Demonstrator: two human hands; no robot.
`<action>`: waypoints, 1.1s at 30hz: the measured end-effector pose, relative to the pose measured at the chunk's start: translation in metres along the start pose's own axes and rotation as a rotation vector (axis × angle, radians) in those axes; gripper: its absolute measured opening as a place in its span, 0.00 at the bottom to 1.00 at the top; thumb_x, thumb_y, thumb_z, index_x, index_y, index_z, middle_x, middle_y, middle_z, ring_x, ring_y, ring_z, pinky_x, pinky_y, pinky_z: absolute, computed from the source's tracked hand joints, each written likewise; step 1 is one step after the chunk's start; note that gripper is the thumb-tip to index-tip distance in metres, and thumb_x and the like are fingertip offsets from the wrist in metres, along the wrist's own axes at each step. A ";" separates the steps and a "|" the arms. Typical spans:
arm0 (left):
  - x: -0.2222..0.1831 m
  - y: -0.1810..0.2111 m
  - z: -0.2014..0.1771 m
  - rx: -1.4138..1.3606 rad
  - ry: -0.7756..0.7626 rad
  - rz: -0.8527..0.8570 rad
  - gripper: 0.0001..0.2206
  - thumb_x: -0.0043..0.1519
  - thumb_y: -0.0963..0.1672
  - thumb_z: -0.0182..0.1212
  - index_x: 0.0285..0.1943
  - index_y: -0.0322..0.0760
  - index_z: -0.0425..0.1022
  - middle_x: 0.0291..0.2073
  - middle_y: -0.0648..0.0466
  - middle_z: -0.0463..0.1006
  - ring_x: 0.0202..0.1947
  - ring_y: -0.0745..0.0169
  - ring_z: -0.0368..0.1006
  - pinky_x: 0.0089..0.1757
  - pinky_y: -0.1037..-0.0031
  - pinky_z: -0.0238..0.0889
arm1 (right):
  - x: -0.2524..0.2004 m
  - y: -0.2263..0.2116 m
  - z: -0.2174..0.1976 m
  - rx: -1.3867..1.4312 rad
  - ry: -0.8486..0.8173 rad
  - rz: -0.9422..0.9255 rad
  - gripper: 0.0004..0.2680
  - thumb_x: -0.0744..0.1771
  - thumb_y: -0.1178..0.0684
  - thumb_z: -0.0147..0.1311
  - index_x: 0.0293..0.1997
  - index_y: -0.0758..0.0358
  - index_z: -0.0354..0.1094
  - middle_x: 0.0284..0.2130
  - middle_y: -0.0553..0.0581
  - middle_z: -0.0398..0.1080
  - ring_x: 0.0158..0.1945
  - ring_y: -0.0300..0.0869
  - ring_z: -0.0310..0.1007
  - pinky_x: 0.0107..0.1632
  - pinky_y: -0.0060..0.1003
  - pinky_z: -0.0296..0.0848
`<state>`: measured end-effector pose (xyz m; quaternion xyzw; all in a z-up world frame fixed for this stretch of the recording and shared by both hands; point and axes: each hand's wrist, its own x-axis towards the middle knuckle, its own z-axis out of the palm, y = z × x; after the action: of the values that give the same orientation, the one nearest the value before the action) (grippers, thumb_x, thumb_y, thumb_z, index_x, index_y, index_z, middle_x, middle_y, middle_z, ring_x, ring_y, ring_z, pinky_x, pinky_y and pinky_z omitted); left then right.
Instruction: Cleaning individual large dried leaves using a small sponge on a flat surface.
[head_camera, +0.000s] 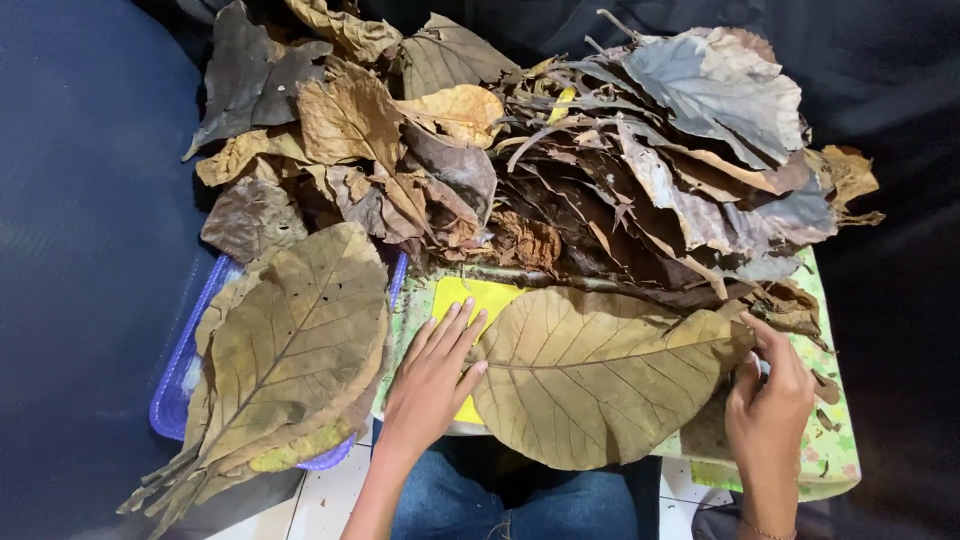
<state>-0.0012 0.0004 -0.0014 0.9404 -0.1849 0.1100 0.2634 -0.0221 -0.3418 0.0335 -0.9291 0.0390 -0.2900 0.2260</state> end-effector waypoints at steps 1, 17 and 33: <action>0.000 0.000 0.000 0.001 0.000 -0.002 0.27 0.65 0.48 0.53 0.75 0.38 0.60 0.76 0.52 0.57 0.76 0.58 0.50 0.69 0.62 0.38 | 0.000 0.000 0.000 0.001 -0.002 0.000 0.21 0.63 0.76 0.45 0.63 0.71 0.68 0.41 0.68 0.72 0.41 0.54 0.69 0.54 0.46 0.64; -0.003 0.010 -0.009 -0.078 0.174 -0.009 0.14 0.61 0.41 0.57 0.55 0.34 0.74 0.65 0.52 0.72 0.68 0.56 0.64 0.67 0.63 0.50 | -0.006 0.009 0.001 0.050 -0.003 0.040 0.17 0.64 0.75 0.54 0.55 0.66 0.77 0.50 0.63 0.71 0.40 0.47 0.67 0.38 0.38 0.66; -0.016 0.037 -0.036 -0.130 0.184 -0.101 0.04 0.61 0.41 0.60 0.41 0.39 0.70 0.35 0.56 0.77 0.36 0.58 0.72 0.41 0.67 0.67 | -0.021 0.018 -0.037 0.118 0.192 -0.231 0.17 0.67 0.86 0.47 0.60 0.92 0.75 0.58 0.83 0.70 0.51 0.58 0.68 0.51 0.43 0.68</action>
<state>-0.0346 -0.0049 0.0410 0.9154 -0.1190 0.1701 0.3448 -0.0593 -0.3685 0.0411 -0.8805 -0.0637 -0.4035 0.2406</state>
